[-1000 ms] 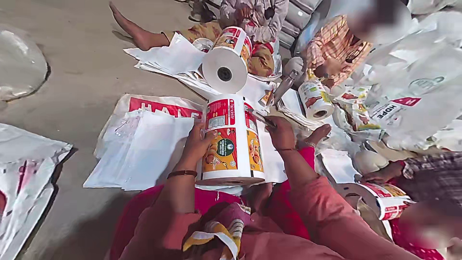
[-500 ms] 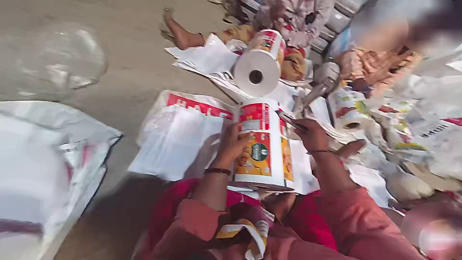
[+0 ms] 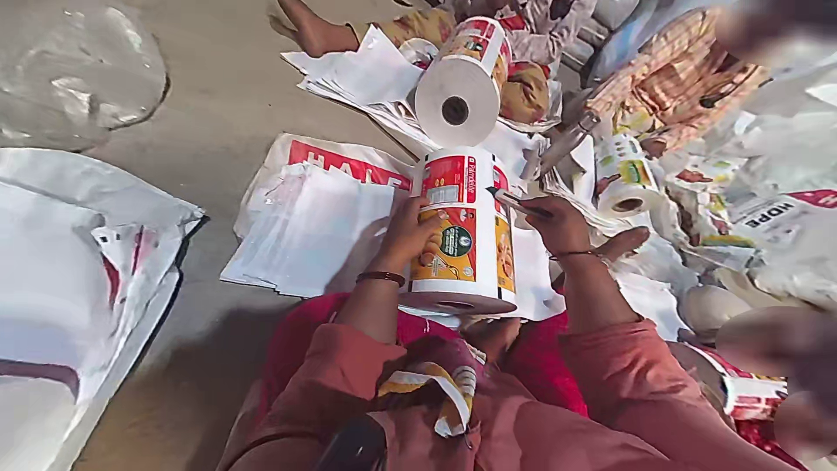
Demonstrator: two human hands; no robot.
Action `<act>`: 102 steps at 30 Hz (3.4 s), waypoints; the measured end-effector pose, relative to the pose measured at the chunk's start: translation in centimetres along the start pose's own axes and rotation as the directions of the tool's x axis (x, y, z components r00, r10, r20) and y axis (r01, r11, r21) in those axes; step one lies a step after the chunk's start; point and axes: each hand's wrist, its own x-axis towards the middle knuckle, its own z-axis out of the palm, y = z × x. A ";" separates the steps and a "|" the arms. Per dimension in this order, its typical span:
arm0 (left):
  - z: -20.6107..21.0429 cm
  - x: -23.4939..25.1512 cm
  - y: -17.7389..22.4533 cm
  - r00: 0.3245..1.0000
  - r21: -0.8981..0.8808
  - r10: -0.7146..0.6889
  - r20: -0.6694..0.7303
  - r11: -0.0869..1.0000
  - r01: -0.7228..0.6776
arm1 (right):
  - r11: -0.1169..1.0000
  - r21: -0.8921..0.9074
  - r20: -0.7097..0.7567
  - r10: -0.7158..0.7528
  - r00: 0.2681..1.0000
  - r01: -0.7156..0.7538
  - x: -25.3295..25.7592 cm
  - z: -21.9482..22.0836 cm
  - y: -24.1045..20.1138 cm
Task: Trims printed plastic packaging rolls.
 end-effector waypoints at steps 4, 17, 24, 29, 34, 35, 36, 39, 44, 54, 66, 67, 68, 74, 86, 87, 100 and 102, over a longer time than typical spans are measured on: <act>0.0 1.4 0.1 0.999 0.045 -0.013 0.039 0.999 0.011 | 1.000 0.024 0.031 -0.006 1.000 0.005 0.0 0.0 -1.1; -0.4 1.8 0.0 0.998 0.028 0.036 0.054 0.999 -0.037 | 0.976 0.126 0.007 -0.181 0.983 0.179 0.9 0.5 2.3; -0.5 1.9 -0.1 0.998 0.015 0.025 0.059 1.000 -0.026 | 0.981 0.137 0.022 -0.143 0.989 0.139 -0.2 0.7 1.4; -0.5 1.9 0.0 0.998 0.003 0.018 0.052 1.000 -0.018 | 0.974 0.201 0.035 -0.109 0.993 0.100 -1.2 0.8 1.6; -0.5 1.9 -0.1 1.000 -0.019 -0.007 0.029 1.000 0.007 | 0.947 0.292 0.101 0.110 0.989 -0.135 -2.1 0.3 0.0; -0.5 1.8 -0.1 1.000 -0.022 -0.014 0.026 1.000 0.014 | 0.931 0.319 0.131 0.145 0.981 -0.180 -2.2 0.1 -0.6; -0.5 1.8 0.0 1.000 -0.027 -0.015 0.023 1.000 0.016 | 0.918 0.337 0.150 0.169 0.974 -0.211 -2.1 -0.1 -1.4; -0.5 1.6 0.0 0.999 -0.038 -0.026 0.020 0.999 0.027 | 0.891 0.353 0.184 0.233 0.955 -0.285 -0.9 -0.7 -3.5; -0.5 1.7 -0.1 1.000 -0.011 -0.010 0.025 1.000 0.011 | 0.880 0.337 0.251 0.260 0.932 -0.336 4.7 -1.2 -5.3; -1.1 1.1 0.9 0.998 0.110 -0.006 0.056 0.994 -0.001 | 0.926 0.172 0.256 0.288 0.923 -0.337 9.1 0.4 -6.1; -1.2 1.0 1.4 0.997 0.149 -0.037 0.072 0.988 0.026 | 0.967 -0.028 0.302 0.249 0.920 -0.252 8.9 -0.1 -7.3; -1.2 1.0 1.4 0.996 0.146 -0.043 0.072 0.989 0.032 | 0.968 -0.042 0.306 0.248 0.919 -0.248 8.8 -0.2 -7.3; -1.3 0.9 1.4 0.996 0.145 -0.050 0.072 0.989 0.040 | 0.968 -0.060 0.315 0.249 0.916 -0.242 8.8 -0.3 -7.5; -1.2 0.9 1.2 0.998 0.138 -0.008 0.056 0.990 0.000 | 0.963 -0.147 0.374 0.266 0.888 -0.226 7.3 -1.2 -9.3; -1.2 0.7 1.1 0.996 0.171 -0.018 0.085 0.985 0.003 | 0.962 -0.098 0.457 0.270 0.848 -0.253 1.2 -2.5 -11.0; -1.3 0.7 1.2 0.996 0.173 -0.016 0.093 0.985 0.000 | 0.963 -0.099 0.462 0.268 0.845 -0.252 0.6 -2.6 -11.0; -0.9 0.3 0.6 0.993 0.106 0.018 0.120 0.994 -0.031 | 0.974 -0.133 0.563 0.229 0.794 -0.186 -9.1 -4.4 -13.7; -1.0 0.1 0.6 0.993 0.083 0.036 0.115 0.996 -0.045 | 0.979 -0.169 0.582 0.193 0.790 -0.115 -11.2 -5.0 -14.0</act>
